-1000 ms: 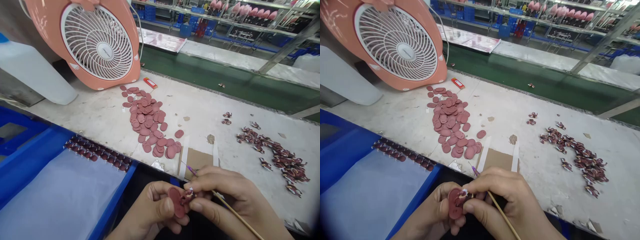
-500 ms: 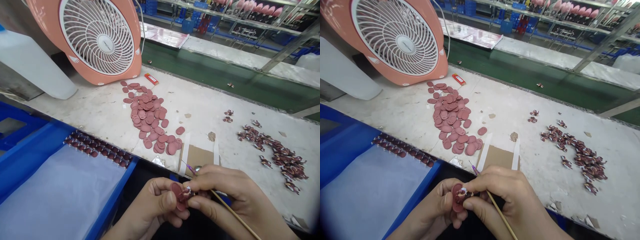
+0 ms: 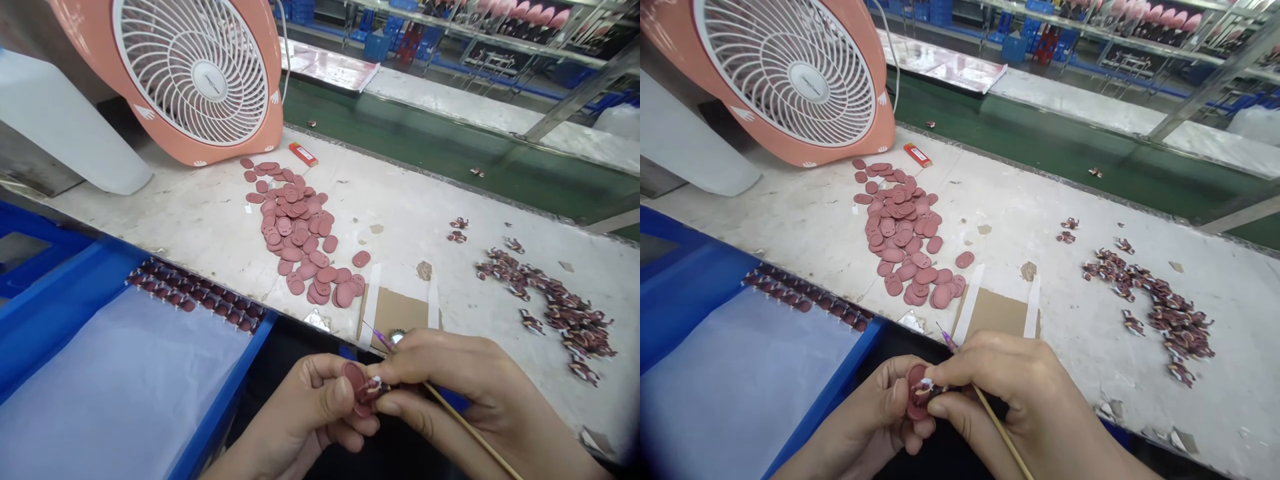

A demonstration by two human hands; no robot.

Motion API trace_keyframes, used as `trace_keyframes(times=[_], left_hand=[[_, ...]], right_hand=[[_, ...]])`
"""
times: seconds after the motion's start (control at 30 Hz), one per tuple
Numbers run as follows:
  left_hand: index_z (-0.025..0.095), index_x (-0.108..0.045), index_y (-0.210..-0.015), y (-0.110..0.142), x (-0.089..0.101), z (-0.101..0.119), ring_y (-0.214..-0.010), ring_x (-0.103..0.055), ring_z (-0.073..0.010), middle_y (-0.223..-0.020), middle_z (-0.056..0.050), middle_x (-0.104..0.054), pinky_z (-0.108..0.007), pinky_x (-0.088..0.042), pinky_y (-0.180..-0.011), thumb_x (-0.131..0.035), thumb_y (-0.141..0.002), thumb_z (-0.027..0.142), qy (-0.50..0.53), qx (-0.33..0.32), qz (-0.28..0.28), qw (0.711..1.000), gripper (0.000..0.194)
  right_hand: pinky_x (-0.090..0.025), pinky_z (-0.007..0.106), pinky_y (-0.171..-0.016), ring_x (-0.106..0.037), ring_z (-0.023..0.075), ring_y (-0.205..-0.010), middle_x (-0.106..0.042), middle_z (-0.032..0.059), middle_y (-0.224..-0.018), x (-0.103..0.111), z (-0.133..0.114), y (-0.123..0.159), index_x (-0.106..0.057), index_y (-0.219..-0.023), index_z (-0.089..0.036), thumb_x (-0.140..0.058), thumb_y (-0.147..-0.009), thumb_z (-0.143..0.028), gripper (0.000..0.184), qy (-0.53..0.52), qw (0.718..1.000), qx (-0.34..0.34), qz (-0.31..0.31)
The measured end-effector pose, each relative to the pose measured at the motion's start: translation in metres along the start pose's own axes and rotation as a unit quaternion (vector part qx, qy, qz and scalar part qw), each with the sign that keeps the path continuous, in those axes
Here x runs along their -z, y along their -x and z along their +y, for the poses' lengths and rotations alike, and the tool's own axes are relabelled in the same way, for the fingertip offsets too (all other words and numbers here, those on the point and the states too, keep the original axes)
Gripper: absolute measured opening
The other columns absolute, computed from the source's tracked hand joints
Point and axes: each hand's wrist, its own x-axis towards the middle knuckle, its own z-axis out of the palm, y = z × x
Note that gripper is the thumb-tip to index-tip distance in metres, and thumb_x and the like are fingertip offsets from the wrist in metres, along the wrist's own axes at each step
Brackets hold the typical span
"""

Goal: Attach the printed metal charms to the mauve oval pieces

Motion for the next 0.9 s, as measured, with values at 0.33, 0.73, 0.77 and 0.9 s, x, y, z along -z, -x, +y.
trace_keyframes(times=[0.33,0.73,0.77,0.9], left_hand=[[0.014,-0.079,-0.073,0.002,-0.006,0.005,-0.054,-0.069,-0.0051,-0.06,0.002,-0.075,-0.009,-0.054,-0.05,-0.092,-0.061,0.039,0.01,0.026,0.017,0.999,0.031],[0.013,-0.079,-0.072,0.0,0.001,-0.009,-0.052,-0.068,-0.0042,-0.062,-0.001,-0.076,-0.006,-0.052,-0.051,-0.091,-0.064,0.038,0.056,0.009,0.015,0.998,0.028],[0.013,-0.079,-0.072,0.0,0.001,-0.009,-0.052,-0.068,-0.0043,-0.062,-0.001,-0.076,-0.007,-0.051,-0.05,-0.091,-0.064,0.039,0.055,0.011,0.011,0.998,0.029],[0.014,-0.079,-0.072,0.001,-0.001,-0.005,-0.052,-0.068,-0.0045,-0.059,0.001,-0.074,-0.008,-0.049,-0.049,-0.091,-0.063,0.04,0.051,0.026,0.012,0.998,0.03]], right_hand=[[-0.049,0.015,-0.066,-0.064,0.0094,-0.072,-0.068,-0.0008,-0.083,0.0,-0.003,0.002,-0.068,-0.103,-0.021,-0.065,-0.094,-0.006,0.017,0.046,0.998,0.028,-0.021],[-0.049,0.019,-0.06,-0.063,0.0134,-0.07,-0.066,0.002,-0.08,-0.007,-0.002,0.002,-0.067,-0.097,-0.019,-0.059,-0.095,-0.008,0.013,0.095,0.995,0.033,-0.017],[-0.049,0.019,-0.061,-0.063,0.0133,-0.07,-0.066,0.0022,-0.08,-0.008,-0.002,0.003,-0.067,-0.098,-0.019,-0.059,-0.095,-0.008,0.014,0.098,0.995,0.032,-0.015],[-0.049,0.019,-0.061,-0.06,0.0128,-0.068,-0.064,0.0021,-0.08,-0.008,0.001,0.007,-0.067,-0.097,-0.018,-0.06,-0.095,-0.008,0.012,0.101,0.994,0.033,-0.016]])
